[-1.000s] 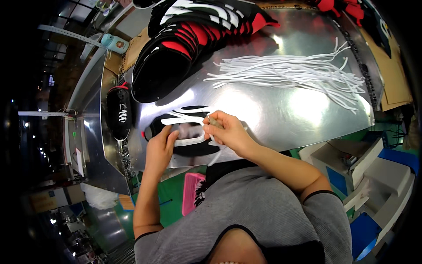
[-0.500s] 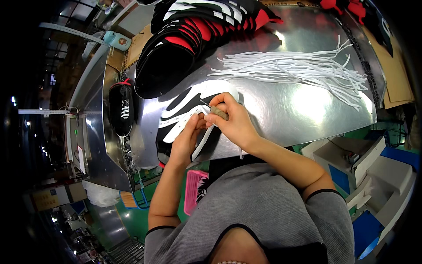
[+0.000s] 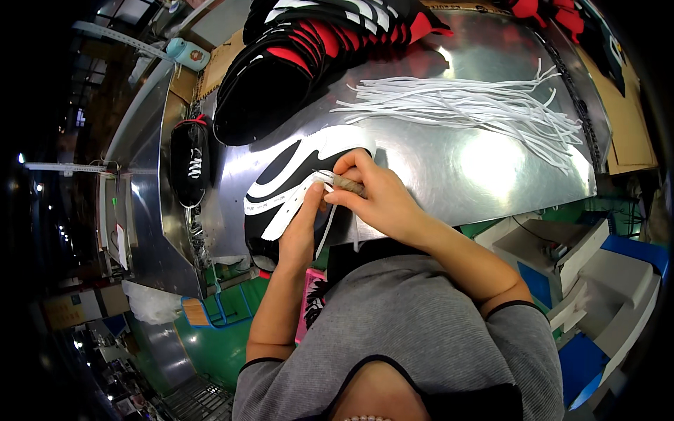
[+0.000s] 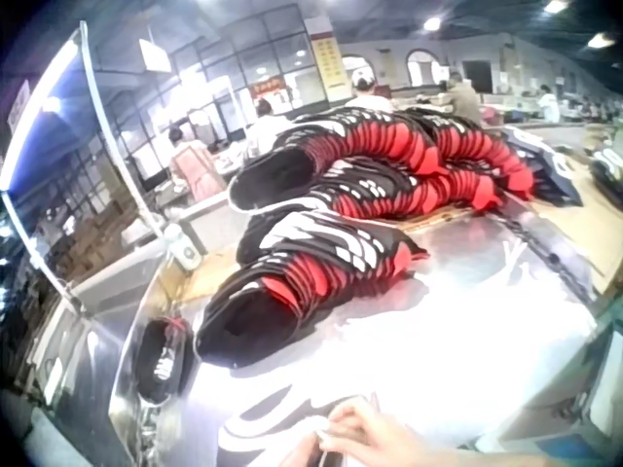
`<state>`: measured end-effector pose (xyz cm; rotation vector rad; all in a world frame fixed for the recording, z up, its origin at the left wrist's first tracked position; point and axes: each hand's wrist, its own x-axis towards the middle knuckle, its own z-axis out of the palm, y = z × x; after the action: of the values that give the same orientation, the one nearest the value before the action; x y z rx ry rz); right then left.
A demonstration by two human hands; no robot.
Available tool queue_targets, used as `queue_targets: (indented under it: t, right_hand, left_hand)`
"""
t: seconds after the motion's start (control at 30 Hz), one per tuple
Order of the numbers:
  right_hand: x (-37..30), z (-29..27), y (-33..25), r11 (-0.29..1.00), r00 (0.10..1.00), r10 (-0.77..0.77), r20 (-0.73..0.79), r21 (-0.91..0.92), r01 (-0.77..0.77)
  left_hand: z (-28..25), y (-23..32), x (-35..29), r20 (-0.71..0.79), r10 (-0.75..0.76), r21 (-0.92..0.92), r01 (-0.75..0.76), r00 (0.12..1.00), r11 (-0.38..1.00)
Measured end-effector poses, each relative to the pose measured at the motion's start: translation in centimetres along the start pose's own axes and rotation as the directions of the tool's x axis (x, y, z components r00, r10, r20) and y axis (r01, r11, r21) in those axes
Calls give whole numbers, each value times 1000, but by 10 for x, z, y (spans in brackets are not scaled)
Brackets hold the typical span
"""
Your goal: The person places a stack of shoe uppers into a basket, then threads white laces through shoe uppers on a work table using a small hand tool.
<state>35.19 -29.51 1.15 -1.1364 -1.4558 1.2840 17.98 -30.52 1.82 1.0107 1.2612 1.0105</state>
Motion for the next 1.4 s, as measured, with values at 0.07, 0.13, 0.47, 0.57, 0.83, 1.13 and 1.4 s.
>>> queue_targets:
  t: [0.07,0.13,0.47,0.57,0.83,1.13,1.4]
  right_hand:
    - [-6,-6,-8,994,993,98,59,38,-100]
    - [-6,-9,-2,996,995,74,68,43,-77]
    - [6,-17,-6,981,973,131,192,114,-155]
    - [5,-19,-1,968,975,126,185,192,-161]
    - [19,-13,-4,947,980,52,190,-321,12]
    - [0,-60,-20,946,1000,11,-14,-325,-15]
    - [25,-33,8,944,966,258,19,208,-256]
  left_hand:
    - [-2,-4,3,2,-1,23,1,1000,1000]
    - [-2,-6,4,-44,42,110,-37,998,993]
    - [-4,-12,10,3,100,84,-100,995,991]
    - [-5,-13,13,33,52,9,-53,998,999]
    - [11,5,2,427,615,718,-662,663,215]
    - [-25,-4,7,108,23,16,-25,994,1000]
    - [-46,-32,28,142,531,673,-475,835,567]
